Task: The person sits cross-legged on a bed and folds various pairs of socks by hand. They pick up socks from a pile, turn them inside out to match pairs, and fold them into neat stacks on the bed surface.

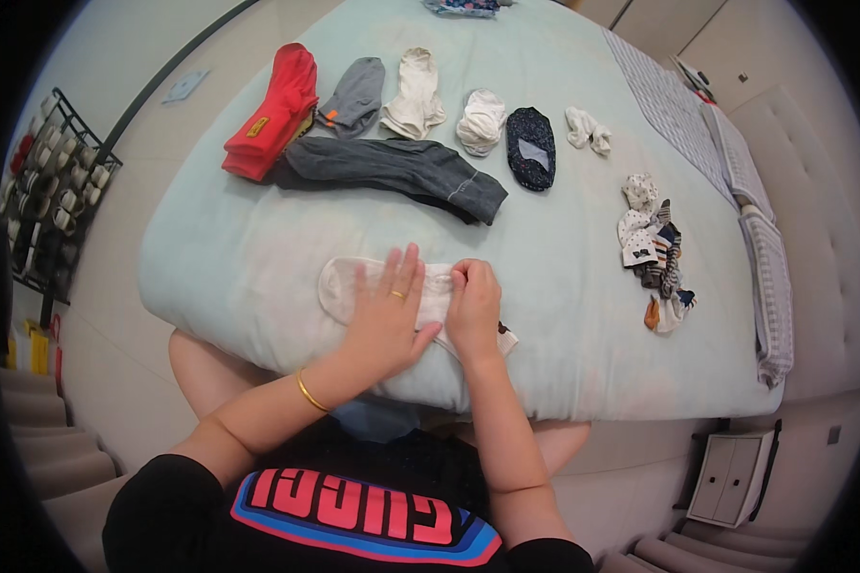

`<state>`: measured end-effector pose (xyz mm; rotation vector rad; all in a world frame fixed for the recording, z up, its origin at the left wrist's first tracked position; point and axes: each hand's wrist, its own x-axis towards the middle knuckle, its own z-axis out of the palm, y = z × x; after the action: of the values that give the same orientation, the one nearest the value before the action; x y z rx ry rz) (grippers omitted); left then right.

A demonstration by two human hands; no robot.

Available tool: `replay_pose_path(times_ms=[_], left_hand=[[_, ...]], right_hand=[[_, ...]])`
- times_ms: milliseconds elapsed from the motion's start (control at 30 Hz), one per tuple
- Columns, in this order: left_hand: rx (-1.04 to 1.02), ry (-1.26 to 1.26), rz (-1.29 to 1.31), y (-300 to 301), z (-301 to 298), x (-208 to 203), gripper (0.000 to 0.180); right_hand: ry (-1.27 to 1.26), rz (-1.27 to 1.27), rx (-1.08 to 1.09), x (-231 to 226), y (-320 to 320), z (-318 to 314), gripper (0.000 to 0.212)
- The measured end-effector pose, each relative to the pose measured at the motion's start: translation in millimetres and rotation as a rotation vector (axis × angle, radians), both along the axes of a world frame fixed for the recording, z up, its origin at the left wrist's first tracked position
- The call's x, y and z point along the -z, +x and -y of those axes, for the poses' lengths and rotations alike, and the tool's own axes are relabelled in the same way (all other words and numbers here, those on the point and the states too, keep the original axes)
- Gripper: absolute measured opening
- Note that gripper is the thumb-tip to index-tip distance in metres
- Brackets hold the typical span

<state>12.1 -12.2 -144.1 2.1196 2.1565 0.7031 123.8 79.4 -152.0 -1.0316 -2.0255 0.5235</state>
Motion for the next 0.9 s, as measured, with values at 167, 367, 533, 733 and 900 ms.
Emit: replay_pose_path(times_ms=[167,367,533,733,900], left_hand=[[0.001,-0.075,-0.123,5.0,0.7,5.8,0.069],[-0.026,-0.019,-0.007,4.8,1.6,3.9,0.066],[-0.045,-0.061,-0.153,0.7,3.4,13.5,0.069],[-0.104,-0.177,-0.01,-45.3,32.8,-4.2,0.073],[-0.336,-0.149,-0.176,-86.4,37.9,-2.8,0.068]], right_hand=[[0.311,0.203,-0.332,-5.0,7.2,13.5,0.018],[0.001,0.629,0.088,-22.5,40.4,18.7,0.045],[0.011,0.68,-0.098,-21.0,7.0,46.4,0.061],[-0.087,0.78,0.046,-13.1,42.9,60.3,0.071],[-0.258,0.749,0.191,-22.1,77.3,70.3,0.077]])
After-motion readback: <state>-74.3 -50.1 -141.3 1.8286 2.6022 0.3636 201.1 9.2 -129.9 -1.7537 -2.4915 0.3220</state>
